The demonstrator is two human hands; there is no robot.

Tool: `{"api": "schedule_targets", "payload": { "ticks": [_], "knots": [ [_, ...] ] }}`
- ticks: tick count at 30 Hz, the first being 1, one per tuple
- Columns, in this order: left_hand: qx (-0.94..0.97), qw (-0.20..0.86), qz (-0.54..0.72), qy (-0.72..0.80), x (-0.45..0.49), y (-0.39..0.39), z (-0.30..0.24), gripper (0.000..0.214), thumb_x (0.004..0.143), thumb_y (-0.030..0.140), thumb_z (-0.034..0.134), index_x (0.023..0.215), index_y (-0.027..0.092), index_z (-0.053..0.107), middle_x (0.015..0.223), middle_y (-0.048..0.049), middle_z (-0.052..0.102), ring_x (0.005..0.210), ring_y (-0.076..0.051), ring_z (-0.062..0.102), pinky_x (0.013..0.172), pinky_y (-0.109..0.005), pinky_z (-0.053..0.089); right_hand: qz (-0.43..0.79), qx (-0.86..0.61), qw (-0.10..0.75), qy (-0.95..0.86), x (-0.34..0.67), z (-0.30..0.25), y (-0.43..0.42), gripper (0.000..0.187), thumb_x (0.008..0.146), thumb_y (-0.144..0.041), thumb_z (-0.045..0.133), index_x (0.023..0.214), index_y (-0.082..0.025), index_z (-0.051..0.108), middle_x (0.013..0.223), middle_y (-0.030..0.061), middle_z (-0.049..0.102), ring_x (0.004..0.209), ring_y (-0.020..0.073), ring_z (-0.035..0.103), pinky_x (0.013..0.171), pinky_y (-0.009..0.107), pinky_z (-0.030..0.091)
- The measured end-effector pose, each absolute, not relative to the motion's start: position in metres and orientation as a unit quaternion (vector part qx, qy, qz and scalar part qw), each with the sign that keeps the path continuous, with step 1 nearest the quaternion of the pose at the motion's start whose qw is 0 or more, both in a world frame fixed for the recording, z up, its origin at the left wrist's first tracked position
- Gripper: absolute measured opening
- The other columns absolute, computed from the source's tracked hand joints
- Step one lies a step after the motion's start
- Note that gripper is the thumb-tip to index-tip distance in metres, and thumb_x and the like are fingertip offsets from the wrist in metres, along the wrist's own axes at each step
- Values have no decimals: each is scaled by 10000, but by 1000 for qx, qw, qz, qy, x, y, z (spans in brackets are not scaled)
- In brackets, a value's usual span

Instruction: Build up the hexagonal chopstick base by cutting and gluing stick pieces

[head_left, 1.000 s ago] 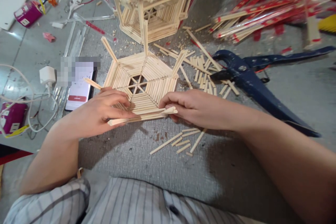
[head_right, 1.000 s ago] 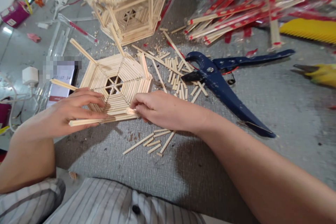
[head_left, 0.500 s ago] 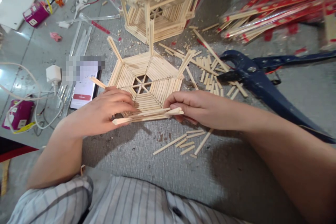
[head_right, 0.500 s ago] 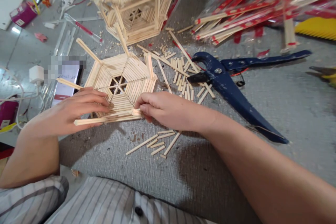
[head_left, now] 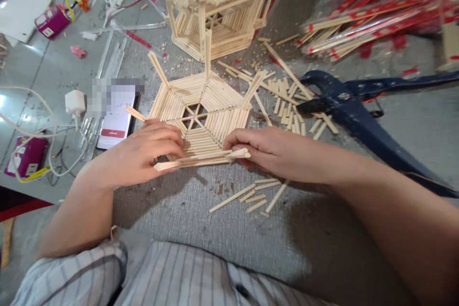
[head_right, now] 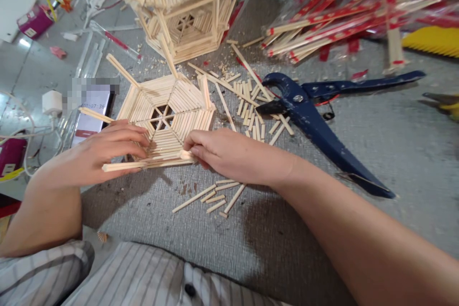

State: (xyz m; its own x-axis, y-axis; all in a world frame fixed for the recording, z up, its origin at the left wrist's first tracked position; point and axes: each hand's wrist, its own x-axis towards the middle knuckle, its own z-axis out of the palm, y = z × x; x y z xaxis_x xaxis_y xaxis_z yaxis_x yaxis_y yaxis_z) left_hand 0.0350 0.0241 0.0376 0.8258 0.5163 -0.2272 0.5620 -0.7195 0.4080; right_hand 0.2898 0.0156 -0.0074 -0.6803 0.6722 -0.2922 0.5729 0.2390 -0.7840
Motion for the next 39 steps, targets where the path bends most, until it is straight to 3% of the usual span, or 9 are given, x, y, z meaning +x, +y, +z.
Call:
{"api": "schedule_targets", "payload": {
  "ticks": [12, 26, 32, 35, 39],
  "knots": [
    [924, 239, -58, 293, 34, 24, 39, 186, 864, 333, 500, 902, 198, 622, 1062, -57, 644, 1107, -179, 515, 1004, -348, 307, 452, -387, 48, -802, 291, -10, 14, 220, 840, -246, 373, 948, -189, 557, 827, 26, 653, 720, 137, 578, 655, 239, 390],
    [921, 242, -47, 301, 34, 23, 38, 189, 857, 336, 511, 910, 193, 624, 1068, -67, 638, 1107, -182, 517, 1009, -341, 346, 448, -365, 53, -815, 291, -10, 16, 211, 841, -250, 371, 925, -196, 557, 823, 25, 658, 716, 134, 591, 645, 239, 412],
    [916, 201, -81, 339, 17, 17, 51, 284, 842, 217, 478, 1115, 206, 556, 1239, -65, 554, 1188, -192, 468, 1005, -342, 376, 458, -363, 54, -810, 292, -12, 15, 217, 836, -263, 382, 938, -188, 559, 852, 39, 662, 745, 140, 596, 655, 244, 416],
    [902, 165, -89, 390, 4, 13, 63, 295, 840, 218, 454, 1119, 245, 545, 1125, -23, 617, 1014, -160, 574, 885, -289, 448, 460, -364, 62, -808, 292, -13, 14, 216, 836, -275, 388, 924, -185, 564, 819, 35, 657, 717, 136, 590, 640, 238, 411],
    [878, 111, -107, 454, -6, 13, 68, 191, 828, 302, 454, 924, 254, 612, 799, 25, 682, 676, -126, 612, 618, -226, 456, 463, -365, 59, -806, 293, -13, 14, 233, 844, -293, 377, 934, -183, 562, 811, 33, 651, 707, 135, 585, 637, 238, 410]
  ]
}}
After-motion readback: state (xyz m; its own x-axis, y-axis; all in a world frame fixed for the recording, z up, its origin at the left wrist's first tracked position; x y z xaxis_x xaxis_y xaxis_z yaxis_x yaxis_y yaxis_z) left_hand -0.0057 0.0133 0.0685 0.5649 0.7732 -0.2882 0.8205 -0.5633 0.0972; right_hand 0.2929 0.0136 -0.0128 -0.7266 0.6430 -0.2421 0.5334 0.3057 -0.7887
